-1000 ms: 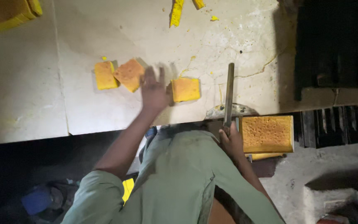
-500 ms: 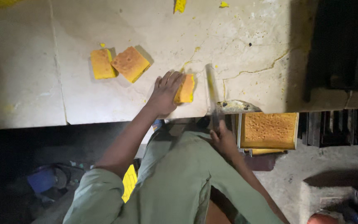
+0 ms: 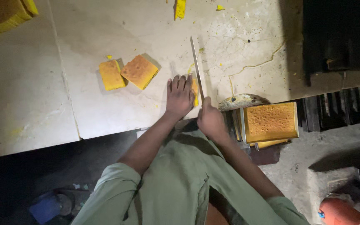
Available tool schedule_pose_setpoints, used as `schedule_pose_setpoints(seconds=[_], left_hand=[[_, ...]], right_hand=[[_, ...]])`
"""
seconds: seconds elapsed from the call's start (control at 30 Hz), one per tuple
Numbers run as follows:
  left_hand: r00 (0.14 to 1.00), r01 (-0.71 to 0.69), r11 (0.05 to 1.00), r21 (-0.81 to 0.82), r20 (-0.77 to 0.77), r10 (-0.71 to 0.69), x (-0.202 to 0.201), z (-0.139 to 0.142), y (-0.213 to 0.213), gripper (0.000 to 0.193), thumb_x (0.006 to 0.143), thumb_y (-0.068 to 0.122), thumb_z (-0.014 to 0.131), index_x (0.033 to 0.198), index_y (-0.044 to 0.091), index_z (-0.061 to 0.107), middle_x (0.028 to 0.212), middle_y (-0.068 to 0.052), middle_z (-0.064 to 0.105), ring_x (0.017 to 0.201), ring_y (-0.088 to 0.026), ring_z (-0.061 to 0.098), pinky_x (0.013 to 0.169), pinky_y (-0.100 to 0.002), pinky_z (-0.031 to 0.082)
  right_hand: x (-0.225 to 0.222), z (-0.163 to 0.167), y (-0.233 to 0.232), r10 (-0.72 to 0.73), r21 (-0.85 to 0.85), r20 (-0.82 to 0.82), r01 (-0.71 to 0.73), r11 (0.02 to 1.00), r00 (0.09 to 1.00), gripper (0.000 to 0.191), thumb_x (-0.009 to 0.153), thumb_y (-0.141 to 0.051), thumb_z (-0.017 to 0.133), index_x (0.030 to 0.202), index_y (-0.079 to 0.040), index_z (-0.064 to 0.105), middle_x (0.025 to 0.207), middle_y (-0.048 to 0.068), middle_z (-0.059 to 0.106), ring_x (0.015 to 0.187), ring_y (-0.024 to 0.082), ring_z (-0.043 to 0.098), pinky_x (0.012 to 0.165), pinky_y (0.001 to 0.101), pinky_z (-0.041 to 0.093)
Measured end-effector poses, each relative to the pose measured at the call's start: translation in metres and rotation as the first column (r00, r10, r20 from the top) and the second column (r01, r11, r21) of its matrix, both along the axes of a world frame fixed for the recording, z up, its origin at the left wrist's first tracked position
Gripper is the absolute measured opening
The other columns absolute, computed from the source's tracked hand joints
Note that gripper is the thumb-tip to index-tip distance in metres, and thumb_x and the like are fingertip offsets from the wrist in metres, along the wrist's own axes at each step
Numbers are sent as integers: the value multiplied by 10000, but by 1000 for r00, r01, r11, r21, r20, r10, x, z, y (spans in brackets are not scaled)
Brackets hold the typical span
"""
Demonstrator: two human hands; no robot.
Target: The person cuts a rectangular yellow cake into uniform slices using a long knife on a white table. They repeatedly slice the cake, move the cut pieces aside, and handle a metal baking pan and a yellow paper sheet.
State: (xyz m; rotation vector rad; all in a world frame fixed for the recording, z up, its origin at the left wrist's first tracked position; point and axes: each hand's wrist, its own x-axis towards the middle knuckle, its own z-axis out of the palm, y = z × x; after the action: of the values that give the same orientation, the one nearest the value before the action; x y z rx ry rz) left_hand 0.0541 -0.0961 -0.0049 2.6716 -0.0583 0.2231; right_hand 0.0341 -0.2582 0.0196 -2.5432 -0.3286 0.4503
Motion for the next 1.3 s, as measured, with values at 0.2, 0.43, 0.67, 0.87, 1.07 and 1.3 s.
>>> schedule_pose_setpoints(seconds=[0.2, 0.43, 0.67, 0.87, 1.07, 1.3], left_hand=[[998, 9, 1000, 13, 69, -9, 0, -5, 5, 700, 969, 304, 575, 1555, -36, 396, 1455, -227, 483, 1409, -437, 404, 1190, -619, 287], [999, -22, 1000, 22, 33, 21, 4, -6, 0, 694, 922, 313, 588, 1529, 23, 421, 1459, -198, 488, 1402, -475, 378, 1159, -637, 303], [999, -12, 1000, -20, -36, 11, 9, -18, 0, 700, 929, 291, 574, 1540, -10, 411, 1472, -200, 466, 1432, -474, 361, 1197, -638, 297], [998, 26, 1000, 14, -50, -25, 10, -13, 1, 718, 961, 319, 582, 1561, -20, 377, 1523, -220, 432, 1453, -485, 331, 1224, -627, 270], [912, 405, 905, 129, -127, -390, 3, 18, 27, 943, 689, 507, 713, 1526, 210, 397, 1559, -248, 318, 1389, -531, 337, 1101, -721, 253], [888, -281, 956, -86, -401, 225, -15, 22, 15, 775, 915, 491, 647, 1567, 149, 406, 1458, -300, 376, 1248, -478, 456, 956, -607, 475]], right_hand=[[6, 16, 33, -11, -68, 13, 11, 998, 1000, 280, 877, -63, 546, 1097, 21, 394, 735, 313, 661, 719, 524, 663, 699, 631, 510], [2, -14, 24, -20, -142, -107, 4, 990, 994, 339, 938, -109, 528, 1214, 27, 384, 841, 333, 679, 793, 522, 673, 737, 623, 512], [-99, 35, -41, 20, -66, -270, -40, 997, 963, 666, 814, -178, 639, 1390, 23, 371, 885, 302, 682, 757, 503, 670, 664, 582, 534], [-66, -53, -20, -60, -91, -156, 46, 995, 986, 695, 838, -124, 586, 1467, 23, 328, 825, 295, 695, 723, 525, 654, 623, 619, 506], [-4, -45, -76, 41, -148, 223, -8, 989, 974, 275, 1079, -231, 538, 1289, -78, 447, 930, 239, 713, 795, 468, 685, 695, 588, 534], [-1, -38, -92, 0, 13, 93, -1, 1000, 996, 403, 951, -175, 601, 1257, 15, 419, 827, 310, 655, 738, 510, 643, 645, 594, 501]])
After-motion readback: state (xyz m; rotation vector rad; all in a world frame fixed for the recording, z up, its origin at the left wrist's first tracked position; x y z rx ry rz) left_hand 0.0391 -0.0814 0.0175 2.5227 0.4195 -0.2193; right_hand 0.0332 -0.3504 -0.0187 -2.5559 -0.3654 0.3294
